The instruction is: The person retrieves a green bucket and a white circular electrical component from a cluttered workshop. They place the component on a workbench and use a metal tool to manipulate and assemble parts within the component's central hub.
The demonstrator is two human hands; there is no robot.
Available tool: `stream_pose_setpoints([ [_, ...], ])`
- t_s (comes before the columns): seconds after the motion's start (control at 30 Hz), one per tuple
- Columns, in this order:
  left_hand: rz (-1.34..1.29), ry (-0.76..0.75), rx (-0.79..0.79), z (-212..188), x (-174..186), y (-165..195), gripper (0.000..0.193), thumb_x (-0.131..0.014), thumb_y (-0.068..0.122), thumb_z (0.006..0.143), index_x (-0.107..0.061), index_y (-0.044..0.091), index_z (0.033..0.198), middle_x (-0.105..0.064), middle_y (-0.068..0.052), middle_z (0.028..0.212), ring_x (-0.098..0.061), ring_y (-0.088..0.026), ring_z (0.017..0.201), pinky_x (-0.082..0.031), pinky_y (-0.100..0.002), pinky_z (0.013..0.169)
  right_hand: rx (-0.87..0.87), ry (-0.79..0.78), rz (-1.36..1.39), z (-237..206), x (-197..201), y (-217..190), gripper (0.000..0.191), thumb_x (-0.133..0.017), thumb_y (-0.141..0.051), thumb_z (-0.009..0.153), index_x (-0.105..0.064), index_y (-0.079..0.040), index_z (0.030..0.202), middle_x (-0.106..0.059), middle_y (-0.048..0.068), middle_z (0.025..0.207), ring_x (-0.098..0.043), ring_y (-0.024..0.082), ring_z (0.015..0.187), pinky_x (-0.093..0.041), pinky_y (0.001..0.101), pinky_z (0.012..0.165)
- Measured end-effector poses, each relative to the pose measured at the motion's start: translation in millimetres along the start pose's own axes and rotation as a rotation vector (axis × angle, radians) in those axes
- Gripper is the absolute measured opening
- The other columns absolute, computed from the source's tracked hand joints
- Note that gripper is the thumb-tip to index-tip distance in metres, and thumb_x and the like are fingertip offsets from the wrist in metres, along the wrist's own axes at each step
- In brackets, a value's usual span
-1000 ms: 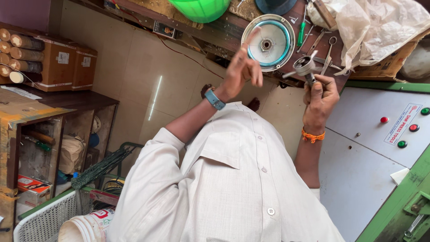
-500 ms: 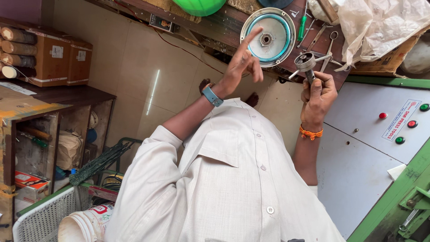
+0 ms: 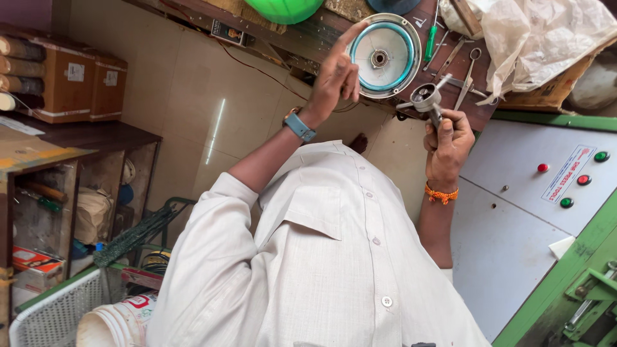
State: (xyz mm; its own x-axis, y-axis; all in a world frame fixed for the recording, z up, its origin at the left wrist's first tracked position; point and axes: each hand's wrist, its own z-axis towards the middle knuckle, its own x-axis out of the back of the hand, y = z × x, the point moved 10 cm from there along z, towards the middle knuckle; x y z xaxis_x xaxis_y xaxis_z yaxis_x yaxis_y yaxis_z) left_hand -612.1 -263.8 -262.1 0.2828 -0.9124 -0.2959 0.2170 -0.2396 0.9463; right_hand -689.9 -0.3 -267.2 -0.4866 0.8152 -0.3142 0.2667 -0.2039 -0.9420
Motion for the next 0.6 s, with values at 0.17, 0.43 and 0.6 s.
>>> stream_pose_setpoints([
  [0.17, 0.060, -0.181, -0.057, 6.7, -30.4, 3.2, 0.084, -0.041, 0.069, 0.110, -0.006, 0.018, 0.166, -0.070, -0.004, 0.127, -0.069, -0.018, 0.093, -0.061, -0.030, 0.075, -0.005, -0.039, 0.034, 1.6, -11.5, -2.7, 0.031, -0.066, -0.032, 0.110, -0.056, -0.005, 0.120, -0.062, 0.007, 0.091, -0.035, 0.004, 0.060, -0.027, 0.0205, 0.054],
  [0.43, -0.206, -0.245, 0.063, -15.5, -52.8, -8.4, 0.093, -0.045, 0.072, 0.101, -0.003, 0.021, 0.167, -0.070, 0.002, 0.078, -0.072, -0.013, 0.071, -0.064, -0.030, 0.065, 0.071, 0.011, -0.049, 7.6, -9.5, -26.1, 0.036, -0.066, -0.034, 0.109, -0.058, -0.001, 0.120, -0.062, 0.006, 0.091, -0.036, 0.003, 0.059, -0.028, 0.0205, 0.052],
  [0.6, -0.002, -0.155, -0.027, -7.8, -39.9, -15.8, 0.085, -0.038, 0.073, 0.107, -0.006, 0.024, 0.169, -0.071, -0.008, 0.126, -0.069, -0.011, 0.095, -0.059, -0.029, 0.083, 0.020, -0.027, -0.025, 4.8, -7.7, -20.7, 0.036, -0.067, -0.034, 0.109, -0.057, -0.002, 0.121, -0.064, 0.007, 0.092, -0.037, 0.003, 0.060, -0.027, 0.0210, 0.053],
])
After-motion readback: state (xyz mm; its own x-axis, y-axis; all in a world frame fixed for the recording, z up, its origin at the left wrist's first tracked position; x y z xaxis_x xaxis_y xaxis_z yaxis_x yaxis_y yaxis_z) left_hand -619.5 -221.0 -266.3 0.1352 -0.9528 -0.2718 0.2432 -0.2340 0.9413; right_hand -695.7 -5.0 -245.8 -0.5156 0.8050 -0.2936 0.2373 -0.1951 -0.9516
